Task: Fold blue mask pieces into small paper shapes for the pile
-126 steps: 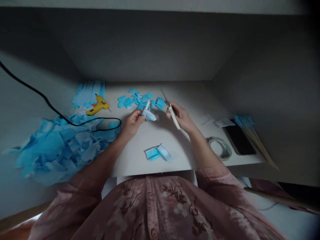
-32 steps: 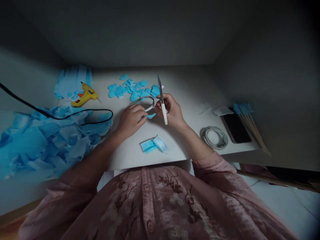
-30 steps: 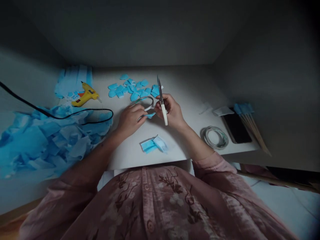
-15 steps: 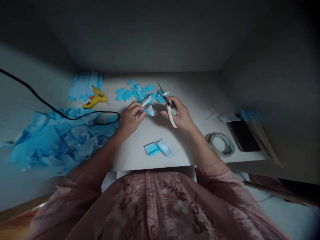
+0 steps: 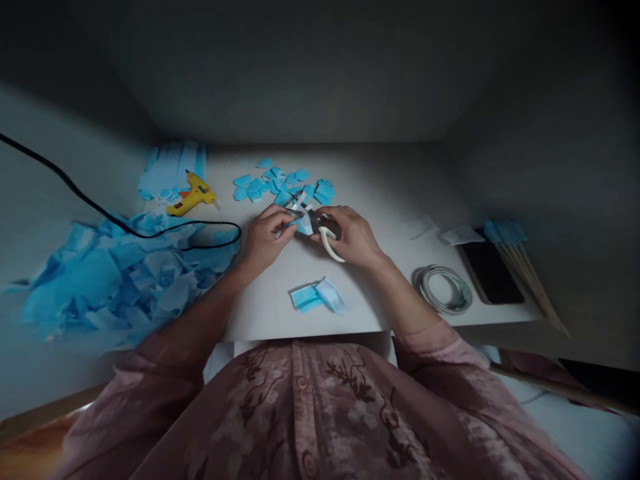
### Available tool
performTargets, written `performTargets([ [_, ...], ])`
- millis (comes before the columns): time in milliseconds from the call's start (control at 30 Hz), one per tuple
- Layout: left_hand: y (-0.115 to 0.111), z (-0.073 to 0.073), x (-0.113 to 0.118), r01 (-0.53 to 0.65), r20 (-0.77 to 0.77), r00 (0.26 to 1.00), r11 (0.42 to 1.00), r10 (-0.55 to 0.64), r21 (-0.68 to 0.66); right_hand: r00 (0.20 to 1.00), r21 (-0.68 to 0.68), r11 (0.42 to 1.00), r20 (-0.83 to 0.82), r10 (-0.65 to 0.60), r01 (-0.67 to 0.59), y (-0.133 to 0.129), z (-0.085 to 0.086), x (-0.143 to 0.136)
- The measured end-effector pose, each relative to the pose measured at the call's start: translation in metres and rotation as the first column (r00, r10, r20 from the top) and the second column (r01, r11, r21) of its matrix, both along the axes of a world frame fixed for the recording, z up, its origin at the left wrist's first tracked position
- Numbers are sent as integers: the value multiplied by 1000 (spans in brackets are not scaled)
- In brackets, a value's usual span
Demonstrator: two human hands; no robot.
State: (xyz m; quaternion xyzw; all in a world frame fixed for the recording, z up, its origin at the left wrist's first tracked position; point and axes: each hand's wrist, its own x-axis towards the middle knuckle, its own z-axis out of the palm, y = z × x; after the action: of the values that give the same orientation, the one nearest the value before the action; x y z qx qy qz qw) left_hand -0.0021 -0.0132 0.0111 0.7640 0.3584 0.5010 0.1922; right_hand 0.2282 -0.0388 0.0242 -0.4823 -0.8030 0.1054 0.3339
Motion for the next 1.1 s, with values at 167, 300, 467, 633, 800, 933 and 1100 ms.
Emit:
performTargets([
  [167,-2,1,0,6,-30,1000,1000,-7,-2,999,-22,999,-16,-28,28,-1,-1,-4],
  [300,-3,1,0,-24,-43,999,1000,24,-9,997,-18,997,-7,-75,75,-2,-1,-4],
  [467,-3,3,0,-30,-39,999,999,29,-13,996,-6,996,-4,-94,94,-3,-1,-4],
  [633,-4,3,0,-30,-36,999,1000,31,6,995,-36,996,-36,-88,87,-6,3,-6],
  [800,-3,4,0,-14,-16,1000,999,14,48,982,-135,991,-184,-42,17,-9,9,-11],
  [933,-3,5,-1,-21,-24,999,998,22,56,902,-242,970,-420,-98,-7,-4,9,-6],
  [1100,-6,5,-1,16,-60,998,999,-13,49,678,-264,964,-705,-206,19,8,12,12],
])
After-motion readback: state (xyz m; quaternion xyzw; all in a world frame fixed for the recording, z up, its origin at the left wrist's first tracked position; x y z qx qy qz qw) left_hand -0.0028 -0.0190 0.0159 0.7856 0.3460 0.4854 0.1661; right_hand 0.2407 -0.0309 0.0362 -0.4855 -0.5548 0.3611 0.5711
